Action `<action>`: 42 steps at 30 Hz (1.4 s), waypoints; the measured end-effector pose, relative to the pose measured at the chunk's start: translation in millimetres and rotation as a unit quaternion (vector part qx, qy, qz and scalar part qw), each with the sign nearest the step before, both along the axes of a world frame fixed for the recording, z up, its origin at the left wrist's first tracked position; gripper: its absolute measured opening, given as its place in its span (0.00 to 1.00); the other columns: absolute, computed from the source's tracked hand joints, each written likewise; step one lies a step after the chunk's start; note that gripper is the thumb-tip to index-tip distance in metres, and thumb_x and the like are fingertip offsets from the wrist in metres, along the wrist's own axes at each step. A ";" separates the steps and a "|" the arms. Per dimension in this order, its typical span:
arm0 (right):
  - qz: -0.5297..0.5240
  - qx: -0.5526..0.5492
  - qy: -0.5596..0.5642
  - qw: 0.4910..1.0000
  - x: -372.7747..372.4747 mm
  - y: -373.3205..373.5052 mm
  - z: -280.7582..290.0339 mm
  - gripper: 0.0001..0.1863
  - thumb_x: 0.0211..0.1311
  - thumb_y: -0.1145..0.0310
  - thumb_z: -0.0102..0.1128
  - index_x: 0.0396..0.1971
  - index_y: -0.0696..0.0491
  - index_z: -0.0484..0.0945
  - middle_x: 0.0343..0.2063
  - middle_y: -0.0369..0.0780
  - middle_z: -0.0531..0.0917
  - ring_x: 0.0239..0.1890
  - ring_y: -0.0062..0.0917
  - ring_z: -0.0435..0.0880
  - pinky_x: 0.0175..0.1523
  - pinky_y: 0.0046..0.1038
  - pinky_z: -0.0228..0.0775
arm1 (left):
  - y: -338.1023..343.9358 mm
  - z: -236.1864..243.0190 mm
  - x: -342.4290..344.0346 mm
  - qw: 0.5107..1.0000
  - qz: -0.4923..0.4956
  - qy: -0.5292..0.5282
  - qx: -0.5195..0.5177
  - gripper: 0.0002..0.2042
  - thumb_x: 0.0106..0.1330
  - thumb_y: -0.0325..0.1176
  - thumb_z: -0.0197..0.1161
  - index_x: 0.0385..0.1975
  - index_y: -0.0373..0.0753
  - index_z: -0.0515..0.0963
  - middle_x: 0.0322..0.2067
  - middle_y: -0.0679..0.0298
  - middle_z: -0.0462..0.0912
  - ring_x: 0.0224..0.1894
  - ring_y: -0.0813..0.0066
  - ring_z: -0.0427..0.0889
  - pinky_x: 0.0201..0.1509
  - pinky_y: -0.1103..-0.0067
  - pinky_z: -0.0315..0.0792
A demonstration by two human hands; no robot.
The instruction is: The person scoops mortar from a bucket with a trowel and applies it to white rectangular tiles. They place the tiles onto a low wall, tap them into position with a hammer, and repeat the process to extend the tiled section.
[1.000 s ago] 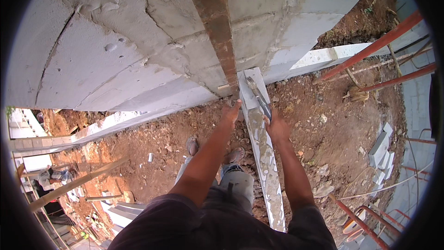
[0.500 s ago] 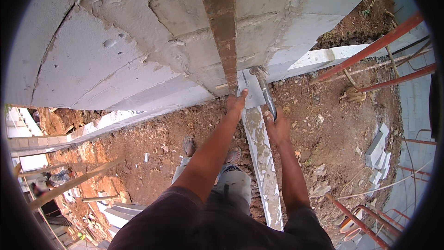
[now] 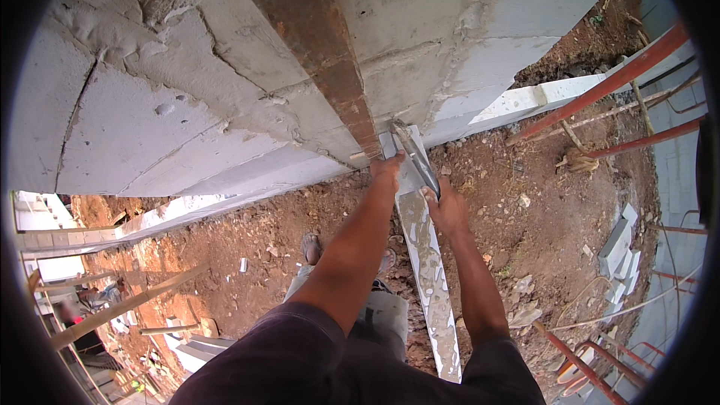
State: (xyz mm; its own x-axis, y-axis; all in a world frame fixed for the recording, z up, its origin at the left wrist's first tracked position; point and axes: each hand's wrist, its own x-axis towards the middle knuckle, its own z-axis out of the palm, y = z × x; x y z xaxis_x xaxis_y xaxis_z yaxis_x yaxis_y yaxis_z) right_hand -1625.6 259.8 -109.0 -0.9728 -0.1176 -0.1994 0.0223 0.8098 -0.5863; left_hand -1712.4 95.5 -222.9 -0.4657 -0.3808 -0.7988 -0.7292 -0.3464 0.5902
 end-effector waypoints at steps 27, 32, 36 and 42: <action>-0.021 0.042 -0.032 0.998 2.3 -2.9 -15.6 0.21 0.64 0.57 0.62 0.52 0.51 0.70 0.32 0.56 0.83 0.34 0.55 0.83 0.39 0.54 0.73 | -21.3 6.7 1.2 0.999 -0.001 -0.029 0.025 0.39 0.53 0.43 0.80 0.60 0.28 0.68 0.57 0.50 0.78 0.59 0.55 0.78 0.58 0.53 0.72; -0.094 -0.122 -0.012 0.988 25.5 -3.7 30.9 0.14 0.64 0.67 0.58 0.47 0.54 0.72 0.32 0.54 0.82 0.36 0.57 0.81 0.41 0.49 0.72 | -19.7 46.7 5.4 0.998 -0.029 -0.050 0.038 0.54 0.51 0.50 0.80 0.70 0.27 0.53 0.67 0.47 0.67 0.66 0.50 0.70 0.64 0.47 0.64; -0.069 -0.231 0.165 0.956 45.1 -6.8 61.2 0.17 0.63 0.63 0.59 0.47 0.55 0.71 0.30 0.58 0.81 0.36 0.59 0.81 0.38 0.51 0.72 | -34.9 53.8 35.6 0.994 -0.099 -0.008 0.038 0.55 0.54 0.58 0.76 0.73 0.31 0.51 0.70 0.46 0.62 0.72 0.49 0.60 0.66 0.44 0.60; -0.041 0.068 -0.075 0.994 57.6 -4.3 -17.0 0.18 0.66 0.60 0.58 0.50 0.54 0.70 0.29 0.55 0.83 0.34 0.57 0.83 0.38 0.53 0.73 | -58.9 70.8 104.5 0.988 -0.116 -0.088 -0.057 0.48 0.58 0.52 0.74 0.69 0.25 0.58 0.66 0.44 0.67 0.67 0.51 0.69 0.65 0.61 0.67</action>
State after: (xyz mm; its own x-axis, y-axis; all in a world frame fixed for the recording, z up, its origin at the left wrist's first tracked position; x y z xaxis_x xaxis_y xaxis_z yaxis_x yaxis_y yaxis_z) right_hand -1568.1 255.4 -125.9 -0.9364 -0.0015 -0.3509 0.1699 0.8730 -0.4572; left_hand -1607.9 36.6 -152.2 -0.4094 -0.3731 -0.8326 -0.8753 -0.0967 0.4738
